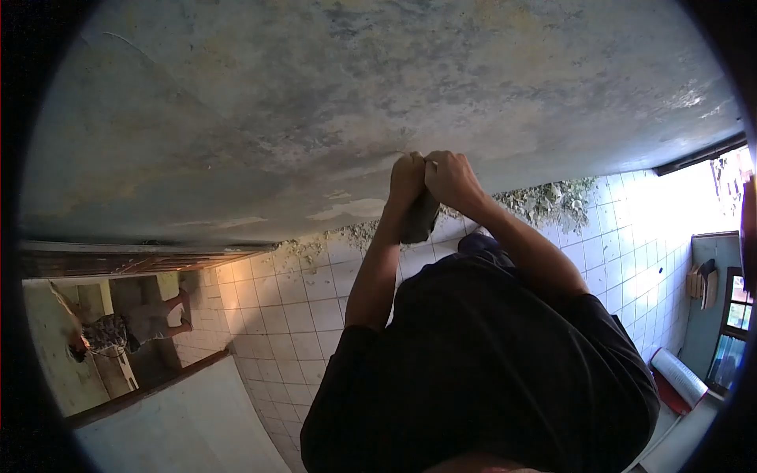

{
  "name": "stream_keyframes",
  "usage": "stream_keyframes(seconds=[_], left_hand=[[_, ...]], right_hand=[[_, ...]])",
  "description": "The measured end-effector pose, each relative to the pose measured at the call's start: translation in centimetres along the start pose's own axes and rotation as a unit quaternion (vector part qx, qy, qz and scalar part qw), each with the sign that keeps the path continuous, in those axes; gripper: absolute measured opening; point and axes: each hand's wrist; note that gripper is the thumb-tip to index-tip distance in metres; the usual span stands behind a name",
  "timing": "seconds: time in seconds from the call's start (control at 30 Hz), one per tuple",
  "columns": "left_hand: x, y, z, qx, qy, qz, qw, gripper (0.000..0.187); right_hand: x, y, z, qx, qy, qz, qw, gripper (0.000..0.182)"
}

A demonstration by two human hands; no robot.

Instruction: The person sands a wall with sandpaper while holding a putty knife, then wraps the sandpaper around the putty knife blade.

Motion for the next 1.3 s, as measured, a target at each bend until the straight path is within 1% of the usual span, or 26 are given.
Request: stream_keyframes(seconds=[0.03, 0.1, 0.17, 0.23, 0.3, 0.33, 0.4, 0.43, 0.5, 0.53, 0.6, 0.63, 0.67, 0.7, 0.73, 0.8, 0.83, 0.9, 0.93, 1.0, 1.03, 1.1, 1.13, 1.2, 1.23, 1.3], left_hand=[[-0.7, -0.3, -0.1, -0.001, 0.006, -0.006, 1.000, 0.012], [0.0, -0.3, -0.1, 0.000, -0.003, -0.003, 1.000, 0.013], [0.8, -0.1, -0.3, 0.003, 0.005, 0.006, 1.000, 0.014], [0.0, 0.1, 0.0, 0.005, 0.013, 0.012, 1.000, 0.014], [0.1, 0.2, -0.2, 0.082, -0.025, 0.154, 0.984, 0.017], [0.9, 0.1, -0.3, 0.082, -0.028, 0.157, 0.984, 0.017], [0.5, -0.3, 0.0, 0.031, -0.022, 0.056, 0.998, 0.017], [0.1, -0.1, 0.1, 0.031, -0.020, 0.052, 0.998, 0.017], [0.3, 0.6, 0.7, -0.002, 0.016, 0.037, 0.999, 0.017], [0.4, 0.9, 1.0, -0.001, 0.012, 0.041, 0.999, 0.017], [-0.3, 0.9, 1.0, 0.009, -0.039, 0.099, 0.994, 0.020], [-0.4, 0.9, 0.9, 0.008, -0.037, 0.096, 0.995, 0.020], [-0.6, 0.9, 0.8, 0.088, -0.021, 0.157, 0.983, 0.021], [0.0, 0.7, 0.5, 0.168, -0.008, 0.220, 0.961, 0.023], [0.6, 0.1, -0.2, 0.169, -0.009, 0.223, 0.960, 0.023], [0.5, -0.8, -0.7, 0.031, -0.027, 0.092, 0.995, 0.029], [-0.1, -0.7, -0.6, 0.030, -0.022, 0.088, 0.995, 0.029], [0.8, -0.5, -0.1, 0.059, 0.032, 0.022, 0.998, 0.030], [1.2, -0.6, -0.2, 0.058, 0.031, 0.028, 0.997, 0.030], [0.9, -1.0, -0.4, 0.022, -0.009, 0.048, 0.999, 0.026], [0.8, -1.1, -0.3, 0.021, -0.007, 0.046, 0.999, 0.026], [1.2, -0.9, 0.2, 0.135, 0.004, 0.134, 0.982, 0.016], [1.3, -0.7, 0.3, 0.134, 0.002, 0.140, 0.981, 0.016], [0.6, -0.2, 0.4, -0.011, 0.039, 0.025, 0.999, 0.015], [0.5, 0.2, 0.6, -0.010, 0.039, 0.021, 0.999, 0.015], [0.5, 0.7, 1.3, 0.011, 0.043, 0.018, 0.999, 0.014]], right_hand=[[-0.4, -0.1, -0.1, 0.000, 0.007, 0.006, 1.000, 0.027], [0.7, -0.2, -0.7, 0.005, 0.008, -0.022, 1.000, 0.024], [0.8, 0.3, -0.8, 0.001, 0.001, -0.013, 1.000, 0.024], [0.4, -0.2, -0.5, -0.007, -0.002, -0.004, 1.000, 0.025], [1.0, -0.7, -0.4, 0.001, 0.014, -0.013, 1.000, 0.025], [1.3, -0.3, -0.6, 0.001, 0.011, -0.016, 1.000, 0.025], [0.4, -0.1, -1.0, 0.000, 0.001, -0.007, 1.000, 0.025], [0.3, -0.3, -0.7, 0.000, 0.004, -0.005, 1.000, 0.025], [1.1, -0.8, -0.3, 0.000, 0.021, 0.014, 1.000, 0.028], [1.3, -0.6, -0.4, 0.001, 0.017, 0.010, 1.000, 0.028], [0.7, -0.3, -0.4, 0.004, 0.016, 0.000, 1.000, 0.027], [0.7, -0.4, -0.3, 0.003, 0.019, 0.001, 1.000, 0.027], [0.6, -0.6, -0.2, 0.001, 0.021, 0.008, 1.000, 0.027], [1.0, -0.8, -0.2, -0.001, 0.018, 0.011, 1.000, 0.028], [0.9, -0.4, -0.5, 0.000, 0.014, 0.010, 1.000, 0.028], [0.3, 0.0, -0.9, -0.005, -0.003, -0.005, 1.000, 0.025], [0.0, -0.2, -0.6, -0.005, 0.001, -0.001, 1.000, 0.025], [0.9, -0.7, -0.3, 0.020, -0.010, 0.008, 1.000, 0.026], [1.0, -0.3, -0.8, 0.021, -0.016, 0.007, 1.000, 0.026], [0.3, 0.2, -1.7, 0.006, -0.014, -0.006, 1.000, 0.024], [0.4, 0.0, -1.6, 0.005, -0.011, -0.004, 1.000, 0.024], [1.3, -0.6, -1.2, 0.012, 0.004, 0.012, 1.000, 0.024], [1.4, -0.6, -1.2, 0.012, -0.003, 0.009, 1.000, 0.024], [1.2, -0.4, -1.2, -0.014, 0.043, 0.015, 0.999, 0.026], [1.1, -0.3, -0.9, -0.014, 0.046, 0.015, 0.999, 0.026], [0.8, -0.3, -0.5, -0.001, 0.004, 0.033, 0.999, 0.026]])
Point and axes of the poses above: each hand's wrist, its own x-axis away from the middle knuckle, its own z-axis out of the back of the hand, y = z × x, and after that the axes turned 14 degrees about y, right-handed
